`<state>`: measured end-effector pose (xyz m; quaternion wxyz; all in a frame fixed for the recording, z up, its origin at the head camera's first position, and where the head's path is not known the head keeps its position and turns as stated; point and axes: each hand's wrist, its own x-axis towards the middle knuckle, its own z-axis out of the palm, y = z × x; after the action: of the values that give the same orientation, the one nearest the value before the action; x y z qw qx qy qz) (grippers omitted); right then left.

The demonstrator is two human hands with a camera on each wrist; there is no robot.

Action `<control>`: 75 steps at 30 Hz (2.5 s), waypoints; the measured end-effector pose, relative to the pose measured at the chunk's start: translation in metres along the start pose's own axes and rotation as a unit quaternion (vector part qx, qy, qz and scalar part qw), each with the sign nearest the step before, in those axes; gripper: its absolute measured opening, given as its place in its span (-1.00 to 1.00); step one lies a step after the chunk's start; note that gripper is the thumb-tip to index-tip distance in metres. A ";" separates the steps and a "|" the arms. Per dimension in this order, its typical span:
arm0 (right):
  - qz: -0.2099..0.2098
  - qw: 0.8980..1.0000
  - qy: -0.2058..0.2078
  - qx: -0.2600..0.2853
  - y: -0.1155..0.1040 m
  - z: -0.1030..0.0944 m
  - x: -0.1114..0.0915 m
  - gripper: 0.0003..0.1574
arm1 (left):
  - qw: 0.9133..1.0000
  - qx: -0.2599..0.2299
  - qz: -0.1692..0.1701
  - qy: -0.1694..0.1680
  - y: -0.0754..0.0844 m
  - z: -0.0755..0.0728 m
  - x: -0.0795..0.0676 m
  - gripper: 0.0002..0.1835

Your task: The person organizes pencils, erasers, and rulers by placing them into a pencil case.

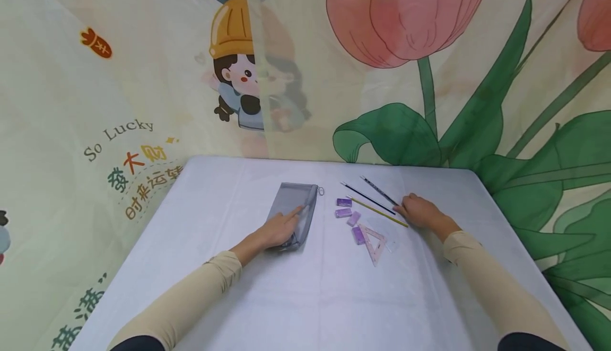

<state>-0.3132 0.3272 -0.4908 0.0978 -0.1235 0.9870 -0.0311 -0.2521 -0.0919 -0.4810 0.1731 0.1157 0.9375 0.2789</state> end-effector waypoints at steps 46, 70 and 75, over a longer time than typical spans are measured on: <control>0.049 0.946 0.201 0.249 -0.071 -0.012 -0.053 -0.58 | 0.998 -0.048 0.015 0.040 -0.012 -0.002 -0.005 -0.41; -0.012 0.944 0.145 0.295 -0.170 0.009 -0.065 -0.58 | 0.996 -0.074 0.014 0.048 -0.018 -0.001 -0.009 -0.41; -0.035 0.944 0.149 0.293 -0.184 0.015 -0.065 -0.56 | 0.995 -0.081 0.020 0.050 -0.017 0.001 -0.011 -0.42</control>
<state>-0.2041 0.1645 -0.4774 -0.0194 -0.1178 0.9326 -0.3405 -0.2437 -0.1089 -0.4891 0.1294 0.1058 0.9170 0.3622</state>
